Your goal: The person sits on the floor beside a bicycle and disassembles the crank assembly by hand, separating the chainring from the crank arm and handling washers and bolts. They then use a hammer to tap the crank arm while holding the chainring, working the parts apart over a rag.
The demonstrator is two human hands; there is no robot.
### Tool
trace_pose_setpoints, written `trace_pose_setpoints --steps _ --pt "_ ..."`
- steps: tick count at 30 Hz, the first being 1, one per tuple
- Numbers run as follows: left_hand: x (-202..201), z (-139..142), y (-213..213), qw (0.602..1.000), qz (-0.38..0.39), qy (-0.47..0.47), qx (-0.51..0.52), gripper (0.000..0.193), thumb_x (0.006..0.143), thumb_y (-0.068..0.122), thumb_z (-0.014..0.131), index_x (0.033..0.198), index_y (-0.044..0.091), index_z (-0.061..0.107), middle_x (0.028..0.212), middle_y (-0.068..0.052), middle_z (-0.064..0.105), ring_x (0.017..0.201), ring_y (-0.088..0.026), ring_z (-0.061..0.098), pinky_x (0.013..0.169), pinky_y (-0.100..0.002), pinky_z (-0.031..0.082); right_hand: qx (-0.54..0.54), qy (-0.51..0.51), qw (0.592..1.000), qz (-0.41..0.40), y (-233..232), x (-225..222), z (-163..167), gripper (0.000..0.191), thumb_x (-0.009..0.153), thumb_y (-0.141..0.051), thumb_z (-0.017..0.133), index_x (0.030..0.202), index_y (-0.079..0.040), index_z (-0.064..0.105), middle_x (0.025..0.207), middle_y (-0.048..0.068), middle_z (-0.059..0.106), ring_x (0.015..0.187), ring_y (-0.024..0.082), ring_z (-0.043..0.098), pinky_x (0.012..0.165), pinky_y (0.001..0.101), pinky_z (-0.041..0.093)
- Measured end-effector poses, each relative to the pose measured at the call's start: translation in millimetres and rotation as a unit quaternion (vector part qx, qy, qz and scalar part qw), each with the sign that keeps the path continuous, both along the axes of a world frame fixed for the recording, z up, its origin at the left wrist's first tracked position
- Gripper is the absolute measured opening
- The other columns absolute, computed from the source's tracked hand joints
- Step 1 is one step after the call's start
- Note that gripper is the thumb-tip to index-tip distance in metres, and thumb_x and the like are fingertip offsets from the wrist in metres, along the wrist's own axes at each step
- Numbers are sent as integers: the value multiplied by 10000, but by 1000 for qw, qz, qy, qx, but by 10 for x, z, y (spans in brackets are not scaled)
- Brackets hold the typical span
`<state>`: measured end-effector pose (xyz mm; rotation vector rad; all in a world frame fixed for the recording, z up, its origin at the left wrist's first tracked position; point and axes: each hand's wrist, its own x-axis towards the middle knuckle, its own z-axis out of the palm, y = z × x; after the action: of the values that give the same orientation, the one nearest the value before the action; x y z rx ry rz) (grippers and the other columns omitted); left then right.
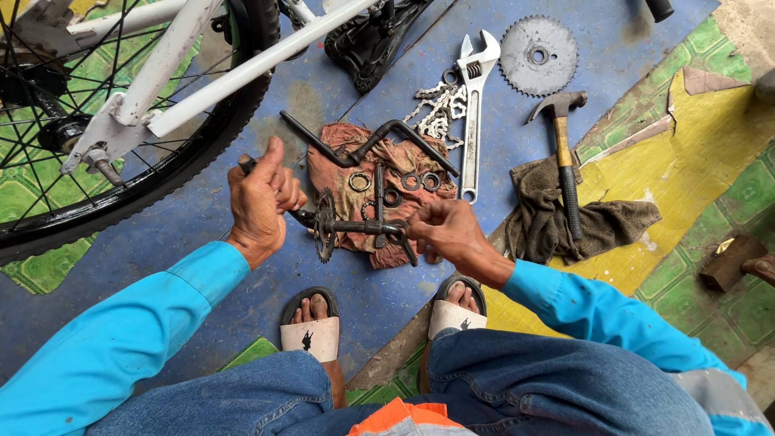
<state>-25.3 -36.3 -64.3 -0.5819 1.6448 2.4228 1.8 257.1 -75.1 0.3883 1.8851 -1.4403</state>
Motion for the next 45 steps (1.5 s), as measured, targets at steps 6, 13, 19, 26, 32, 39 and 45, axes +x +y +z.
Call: trace_pose_setpoints --steps 6,13,19,26,32,39,45 --pt "28 26 85 1000 -16 -7 19 641 1054 400 594 575 158 243 490 22 214 444 -127 188 471 -351 206 52 286 942 168 -265 -4 289 121 820 -62 683 881 -10 774 631 54 711 490 120 634 409 284 493" --pt "-13 24 -23 991 -44 -43 122 629 1074 466 493 583 170 233 492 20 169 452 -142 146 498 -364 242 76 512 804 292 -238 46 736 470 812 -257 801 1190 -2 686 1028 177 689 862 296 686 682 405 566" --pt "-43 9 -67 984 -60 -45 163 624 1079 505 471 604 176 238 515 20 152 487 -142 134 524 -361 242 -25 398 863 310 -171 29 851 656 836 -382 833 1297 -6 556 1019 146 685 857 270 711 762 392 594" --pt "-52 5 -124 982 -39 -63 171 629 1071 517 476 598 178 237 510 16 153 488 -147 129 527 -361 230 18 199 924 325 -127 87 755 748 795 -449 801 1370 -39 553 801 128 708 660 213 666 610 365 532" --pt "-82 46 -156 979 -48 -69 187 643 1064 539 481 594 179 229 510 18 145 490 -143 124 527 -360 217 -253 37 948 188 -56 -8 624 699 888 -504 701 1390 -41 553 992 62 709 814 156 759 615 339 634" --pt "-56 57 -38 968 -91 -93 217 668 1052 565 486 570 187 220 499 19 137 471 -154 122 513 -368 220 -90 378 881 270 -186 -3 330 250 999 -141 704 1243 -88 712 879 38 698 741 142 672 630 334 552" --pt "-31 49 66 959 -128 -95 236 657 1057 545 482 569 176 239 489 19 147 459 -157 127 506 -370 230 -74 487 831 260 -339 139 292 277 957 -110 721 1220 -24 708 881 112 648 792 229 630 664 390 491"
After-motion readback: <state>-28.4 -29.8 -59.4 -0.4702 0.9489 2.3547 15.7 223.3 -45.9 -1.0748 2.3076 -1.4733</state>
